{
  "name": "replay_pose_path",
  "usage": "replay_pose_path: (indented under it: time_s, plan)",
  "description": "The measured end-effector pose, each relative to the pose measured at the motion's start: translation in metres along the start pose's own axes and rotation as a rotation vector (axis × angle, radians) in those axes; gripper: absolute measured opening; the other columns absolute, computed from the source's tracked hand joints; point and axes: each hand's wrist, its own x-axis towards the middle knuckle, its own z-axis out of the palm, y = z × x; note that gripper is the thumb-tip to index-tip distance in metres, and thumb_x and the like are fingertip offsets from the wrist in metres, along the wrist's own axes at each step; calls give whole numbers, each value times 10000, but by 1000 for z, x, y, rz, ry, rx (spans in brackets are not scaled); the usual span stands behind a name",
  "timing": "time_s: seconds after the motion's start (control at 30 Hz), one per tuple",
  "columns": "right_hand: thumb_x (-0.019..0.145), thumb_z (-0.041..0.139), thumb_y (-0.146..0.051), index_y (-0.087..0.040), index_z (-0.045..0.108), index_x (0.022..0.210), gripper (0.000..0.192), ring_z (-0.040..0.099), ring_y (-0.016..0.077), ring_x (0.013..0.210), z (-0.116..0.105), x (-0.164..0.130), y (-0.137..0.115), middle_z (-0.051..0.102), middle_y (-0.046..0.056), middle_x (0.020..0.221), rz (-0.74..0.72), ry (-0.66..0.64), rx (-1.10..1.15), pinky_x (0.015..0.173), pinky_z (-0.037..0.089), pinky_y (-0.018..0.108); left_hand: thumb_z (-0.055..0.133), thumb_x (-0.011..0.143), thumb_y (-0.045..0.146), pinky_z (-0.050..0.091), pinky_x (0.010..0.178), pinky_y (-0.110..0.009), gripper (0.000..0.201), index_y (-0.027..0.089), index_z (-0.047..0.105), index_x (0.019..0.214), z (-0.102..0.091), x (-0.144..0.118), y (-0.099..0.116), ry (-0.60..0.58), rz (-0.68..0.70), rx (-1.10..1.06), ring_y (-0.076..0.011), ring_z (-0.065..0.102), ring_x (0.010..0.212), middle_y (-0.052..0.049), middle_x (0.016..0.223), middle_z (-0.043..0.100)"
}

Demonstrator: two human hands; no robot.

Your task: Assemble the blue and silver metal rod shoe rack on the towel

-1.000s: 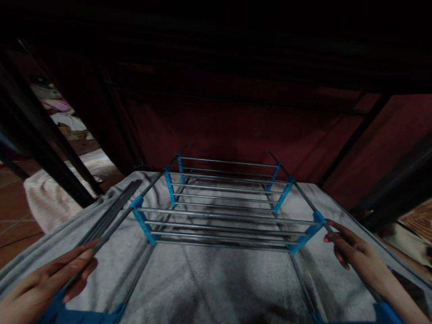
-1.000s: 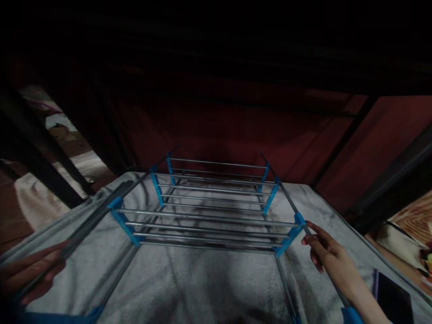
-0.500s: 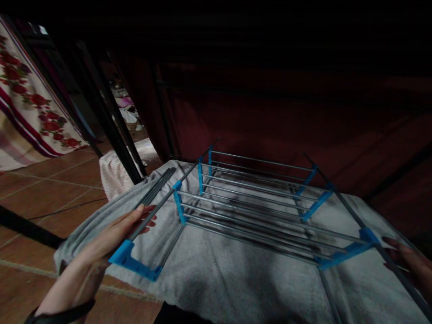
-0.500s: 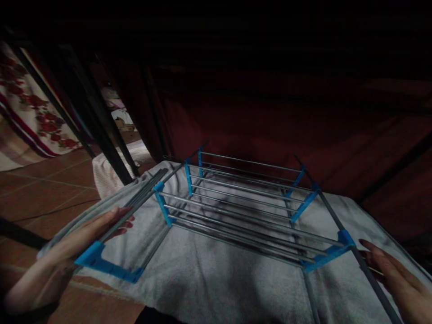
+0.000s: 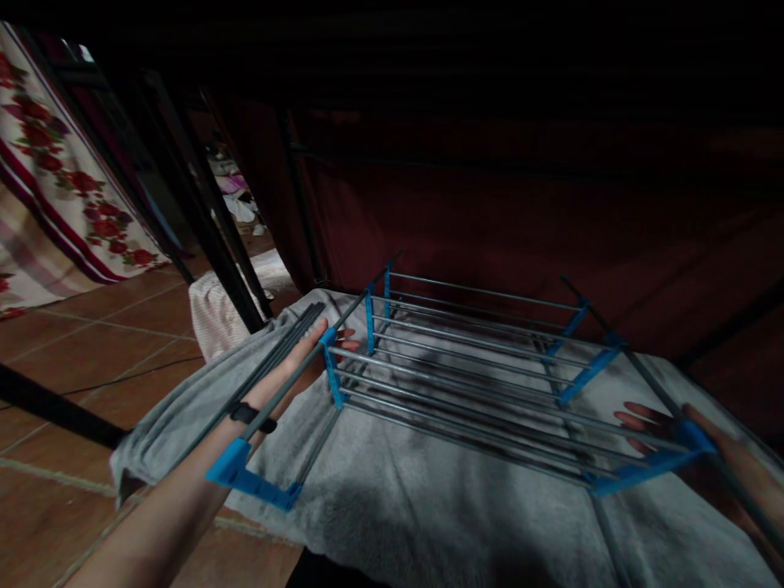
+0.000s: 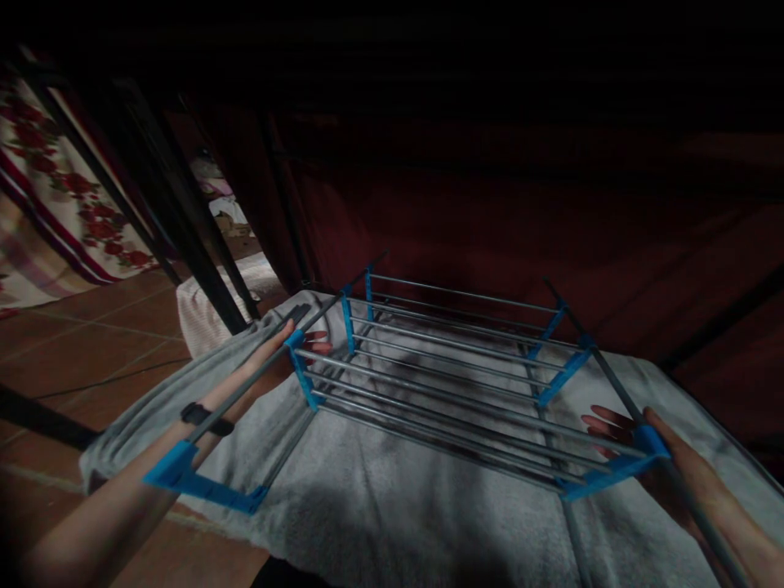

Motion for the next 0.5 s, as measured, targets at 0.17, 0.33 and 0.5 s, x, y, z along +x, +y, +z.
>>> replay_pose_path:
  time_s: [0.17, 0.33, 0.5]
  plan:
    - [874, 377, -680, -132, 470, 1440, 794, 426, 365, 1346, -1, 10, 14, 508, 269, 1388, -42, -85, -19, 913, 491, 402, 453, 912, 597, 405, 795, -334, 594, 133, 594, 1257, 2, -2, -3, -49, 41, -7, -242, 606, 911, -114, 992, 723]
    - [865, 369, -677, -134, 450, 1452, 804, 424, 353, 1354, 3, 6, 11, 511, 262, 1389, -39, -69, -35, 908, 492, 398, 457, 919, 582, 395, 771, -328, 580, 138, 585, 1270, 2, -2, -5, -47, 47, -14, -238, 597, 922, -115, 1015, 712]
    - [892, 369, -547, -117, 470, 1425, 692, 443, 340, 1342, 10, -3, 14, 496, 261, 1400, -100, -49, -55, 910, 488, 369, 444, 937, 566, 390, 761, -311, 545, 145, 607, 1241, 3, -2, -5, -56, 52, -38, -223, 582, 938, -99, 1024, 713]
